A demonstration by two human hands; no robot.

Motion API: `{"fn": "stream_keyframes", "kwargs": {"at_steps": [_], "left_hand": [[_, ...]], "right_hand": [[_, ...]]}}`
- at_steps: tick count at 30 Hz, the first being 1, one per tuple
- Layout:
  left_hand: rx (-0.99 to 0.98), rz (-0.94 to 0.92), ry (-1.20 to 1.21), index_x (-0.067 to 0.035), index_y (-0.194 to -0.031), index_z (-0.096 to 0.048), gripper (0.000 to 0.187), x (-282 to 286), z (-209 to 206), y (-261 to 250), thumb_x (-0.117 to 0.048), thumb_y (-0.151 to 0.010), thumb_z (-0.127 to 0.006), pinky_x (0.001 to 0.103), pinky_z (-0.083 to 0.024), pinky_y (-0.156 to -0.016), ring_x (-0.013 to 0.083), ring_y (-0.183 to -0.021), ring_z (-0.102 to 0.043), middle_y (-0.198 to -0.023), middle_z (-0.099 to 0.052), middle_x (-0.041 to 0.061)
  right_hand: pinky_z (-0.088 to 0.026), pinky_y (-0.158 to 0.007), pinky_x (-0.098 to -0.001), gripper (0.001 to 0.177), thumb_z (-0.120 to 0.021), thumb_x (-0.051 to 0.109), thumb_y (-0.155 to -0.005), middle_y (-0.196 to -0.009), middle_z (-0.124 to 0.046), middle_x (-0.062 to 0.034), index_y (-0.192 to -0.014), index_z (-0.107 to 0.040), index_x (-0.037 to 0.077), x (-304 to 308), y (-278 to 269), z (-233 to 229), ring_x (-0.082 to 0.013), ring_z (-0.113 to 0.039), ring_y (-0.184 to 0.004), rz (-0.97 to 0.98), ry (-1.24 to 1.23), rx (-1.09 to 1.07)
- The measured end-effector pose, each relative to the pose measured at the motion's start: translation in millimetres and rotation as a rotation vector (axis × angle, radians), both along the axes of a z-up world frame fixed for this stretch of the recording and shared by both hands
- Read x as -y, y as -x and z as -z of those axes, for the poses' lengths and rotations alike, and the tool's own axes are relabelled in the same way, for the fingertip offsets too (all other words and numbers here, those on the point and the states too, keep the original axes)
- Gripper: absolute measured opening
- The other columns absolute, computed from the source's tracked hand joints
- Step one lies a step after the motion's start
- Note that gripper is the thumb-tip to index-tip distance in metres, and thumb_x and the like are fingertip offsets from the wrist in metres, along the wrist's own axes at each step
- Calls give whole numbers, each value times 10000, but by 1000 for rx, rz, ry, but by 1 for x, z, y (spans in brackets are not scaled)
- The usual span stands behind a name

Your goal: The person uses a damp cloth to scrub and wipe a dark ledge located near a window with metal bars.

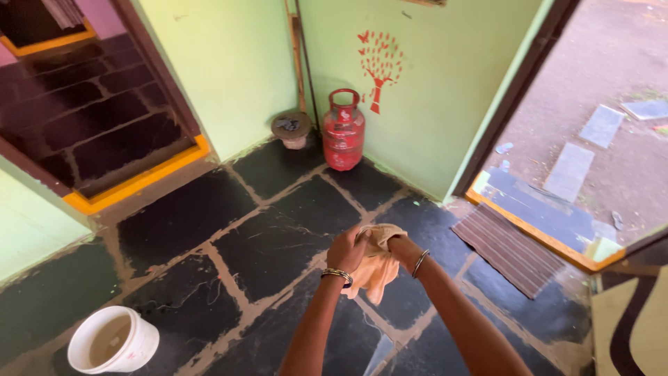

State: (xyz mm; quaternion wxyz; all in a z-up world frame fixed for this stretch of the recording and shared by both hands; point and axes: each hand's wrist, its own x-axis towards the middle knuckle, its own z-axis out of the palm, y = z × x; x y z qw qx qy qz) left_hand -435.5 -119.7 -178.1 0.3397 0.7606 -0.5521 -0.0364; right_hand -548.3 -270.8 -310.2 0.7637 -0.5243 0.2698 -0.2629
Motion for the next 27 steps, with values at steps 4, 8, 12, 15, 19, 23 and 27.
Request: {"fn": "stream_keyframes", "kwargs": {"at_steps": [4, 8, 12, 15, 19, 23, 27], "left_hand": [[-235, -20, 205, -72, -979, -685, 400, 19, 63, 14, -442, -964, -534, 475, -513, -696, 401, -816, -670, -872, -700, 187], [-239, -136, 352, 1, -853, -624, 490, 15, 106, -22, -453, -1031, -571, 439, -459, -694, 321, -691, -542, -735, -611, 152], [-492, -189, 353, 11, -829, -608, 439, -14, 103, -14, -395, -994, -630, 366, -423, -623, 167, -665, -432, -690, -510, 62], [-545, -150, 368, -10, -846, -635, 407, -25, 87, 4, -391, -989, -634, 323, -406, -617, 122, -673, -424, -696, -507, 27], [-574, -94, 383, -30, -879, -657, 383, -46, 76, 19, -401, -971, -625, 294, -444, -651, 97, -702, -491, -738, -587, -1], [-476, -92, 398, -50, -940, -647, 382, -57, 54, 12, -425, -988, -588, 266, -476, -712, 86, -735, -574, -824, -649, -18], [-592, 103, 263, 4, -953, -623, 424, -61, 40, 24, -415, -1001, -657, 340, -461, -676, 151, -755, -485, -842, -561, 83]], "right_hand": [[-535, -697, -304, 144, -646, 82, -928, -854, -691, -48, -969, -747, -13, 15, 59, -14, -141, -645, -790, 133, 164, -196], [-585, -645, -311, 185, -712, 187, -868, -784, -698, -40, -900, -717, 5, 24, 125, -44, -143, -671, -707, 176, 128, -24], [-505, -567, -279, 323, -767, 346, -884, -761, -647, -13, -887, -714, 27, 21, 174, -79, -102, -585, -661, 232, 326, -255], [-476, -523, -296, 350, -763, 357, -887, -729, -633, -40, -893, -695, 14, 14, 183, -87, -135, -570, -610, 263, 469, -263], [-542, -527, -313, 372, -736, 365, -938, -733, -596, -48, -942, -664, 0, -11, 185, -103, -115, -576, -645, 276, 496, -350], [-586, -583, -323, 233, -678, 219, -902, -839, -683, -34, -1061, -681, 48, -46, 177, -112, -137, -661, -702, 29, 637, -174], [-640, -701, -295, 276, -647, 140, -905, -1000, -727, 4, -1175, -662, 84, -88, 141, -95, -109, -700, -870, -305, 475, -27]]}}
